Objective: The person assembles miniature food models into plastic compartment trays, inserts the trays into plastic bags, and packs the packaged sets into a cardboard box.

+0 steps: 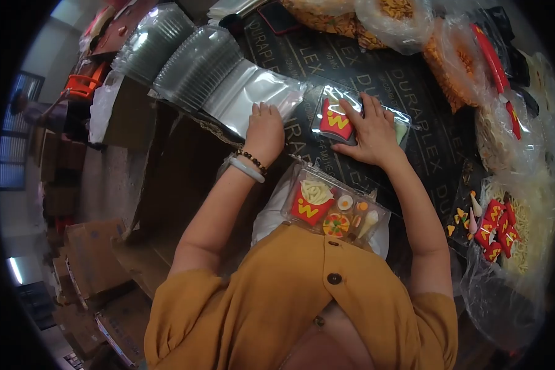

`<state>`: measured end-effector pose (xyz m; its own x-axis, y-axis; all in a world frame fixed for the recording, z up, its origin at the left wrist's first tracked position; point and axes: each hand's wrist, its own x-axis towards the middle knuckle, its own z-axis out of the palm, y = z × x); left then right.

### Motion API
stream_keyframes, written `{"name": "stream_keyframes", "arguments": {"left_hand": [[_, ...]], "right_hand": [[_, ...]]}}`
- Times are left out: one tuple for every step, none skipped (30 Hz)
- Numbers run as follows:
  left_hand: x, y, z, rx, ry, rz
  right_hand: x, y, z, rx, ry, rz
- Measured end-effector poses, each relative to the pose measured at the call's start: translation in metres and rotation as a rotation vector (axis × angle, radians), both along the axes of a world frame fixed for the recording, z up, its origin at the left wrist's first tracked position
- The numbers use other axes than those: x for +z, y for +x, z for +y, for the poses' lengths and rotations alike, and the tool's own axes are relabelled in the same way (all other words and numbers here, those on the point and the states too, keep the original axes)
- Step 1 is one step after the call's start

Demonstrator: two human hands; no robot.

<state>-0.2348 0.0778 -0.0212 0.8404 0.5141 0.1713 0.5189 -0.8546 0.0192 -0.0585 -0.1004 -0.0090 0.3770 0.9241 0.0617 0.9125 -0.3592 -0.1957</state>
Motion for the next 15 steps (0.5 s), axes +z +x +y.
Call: {"name": "stream_keyframes", "arguments": {"left_hand": [[-0.002,-0.003,0.003,-0.036,0.015,0.057],[-0.004,-0.004,0.005,-0.073,0.03,0.113],[0.003,-0.003,0.003,-0.081,0.029,0.108],[0.013,-0.001,0.002,-0.059,-0.056,0.122],[0.019,0.001,0.002,-0.038,-0.14,0.137],[0.02,0.001,0.006,-0.047,-0.137,0.133],[0.021,0.001,0.012,-0.033,-0.093,0.075],[0.022,0.0,0.017,-0.018,-0.05,0.017],[0.028,0.0,0.02,-0.023,-0.049,0.015],[0.038,-0.001,0.022,0.079,-0.277,-0.109],[0.044,-0.003,0.026,0.183,-0.507,-0.233],[0.041,-0.003,0.037,0.231,-0.624,-0.277],[0.037,-0.005,0.042,0.23,-0.625,-0.28],[0.032,-0.007,0.047,0.225,-0.759,-0.383],[0.031,-0.007,0.048,0.219,-0.893,-0.485]], "right_hand": [[-0.001,0.0,0.0,0.003,0.029,-0.013],[-0.002,-0.001,0.0,0.005,0.056,-0.028],[-0.003,-0.001,0.0,-0.003,0.055,-0.033],[-0.003,0.0,0.0,0.0,0.04,-0.029],[-0.003,0.0,0.0,0.003,0.027,-0.026],[-0.003,0.0,0.0,-0.005,0.028,-0.03],[-0.003,0.0,-0.001,-0.002,0.035,-0.02],[-0.003,0.0,-0.001,0.002,0.04,-0.01],[-0.004,0.0,-0.001,-0.003,0.041,-0.013],[-0.004,0.0,-0.001,-0.003,0.047,-0.01],[-0.004,0.0,-0.001,-0.001,0.051,-0.008],[-0.002,-0.001,-0.001,-0.001,0.049,-0.012],[0.001,-0.002,-0.001,-0.01,0.05,0.004],[0.002,-0.003,-0.002,-0.019,0.05,0.02],[0.003,-0.003,-0.002,-0.019,0.047,0.017]]}}
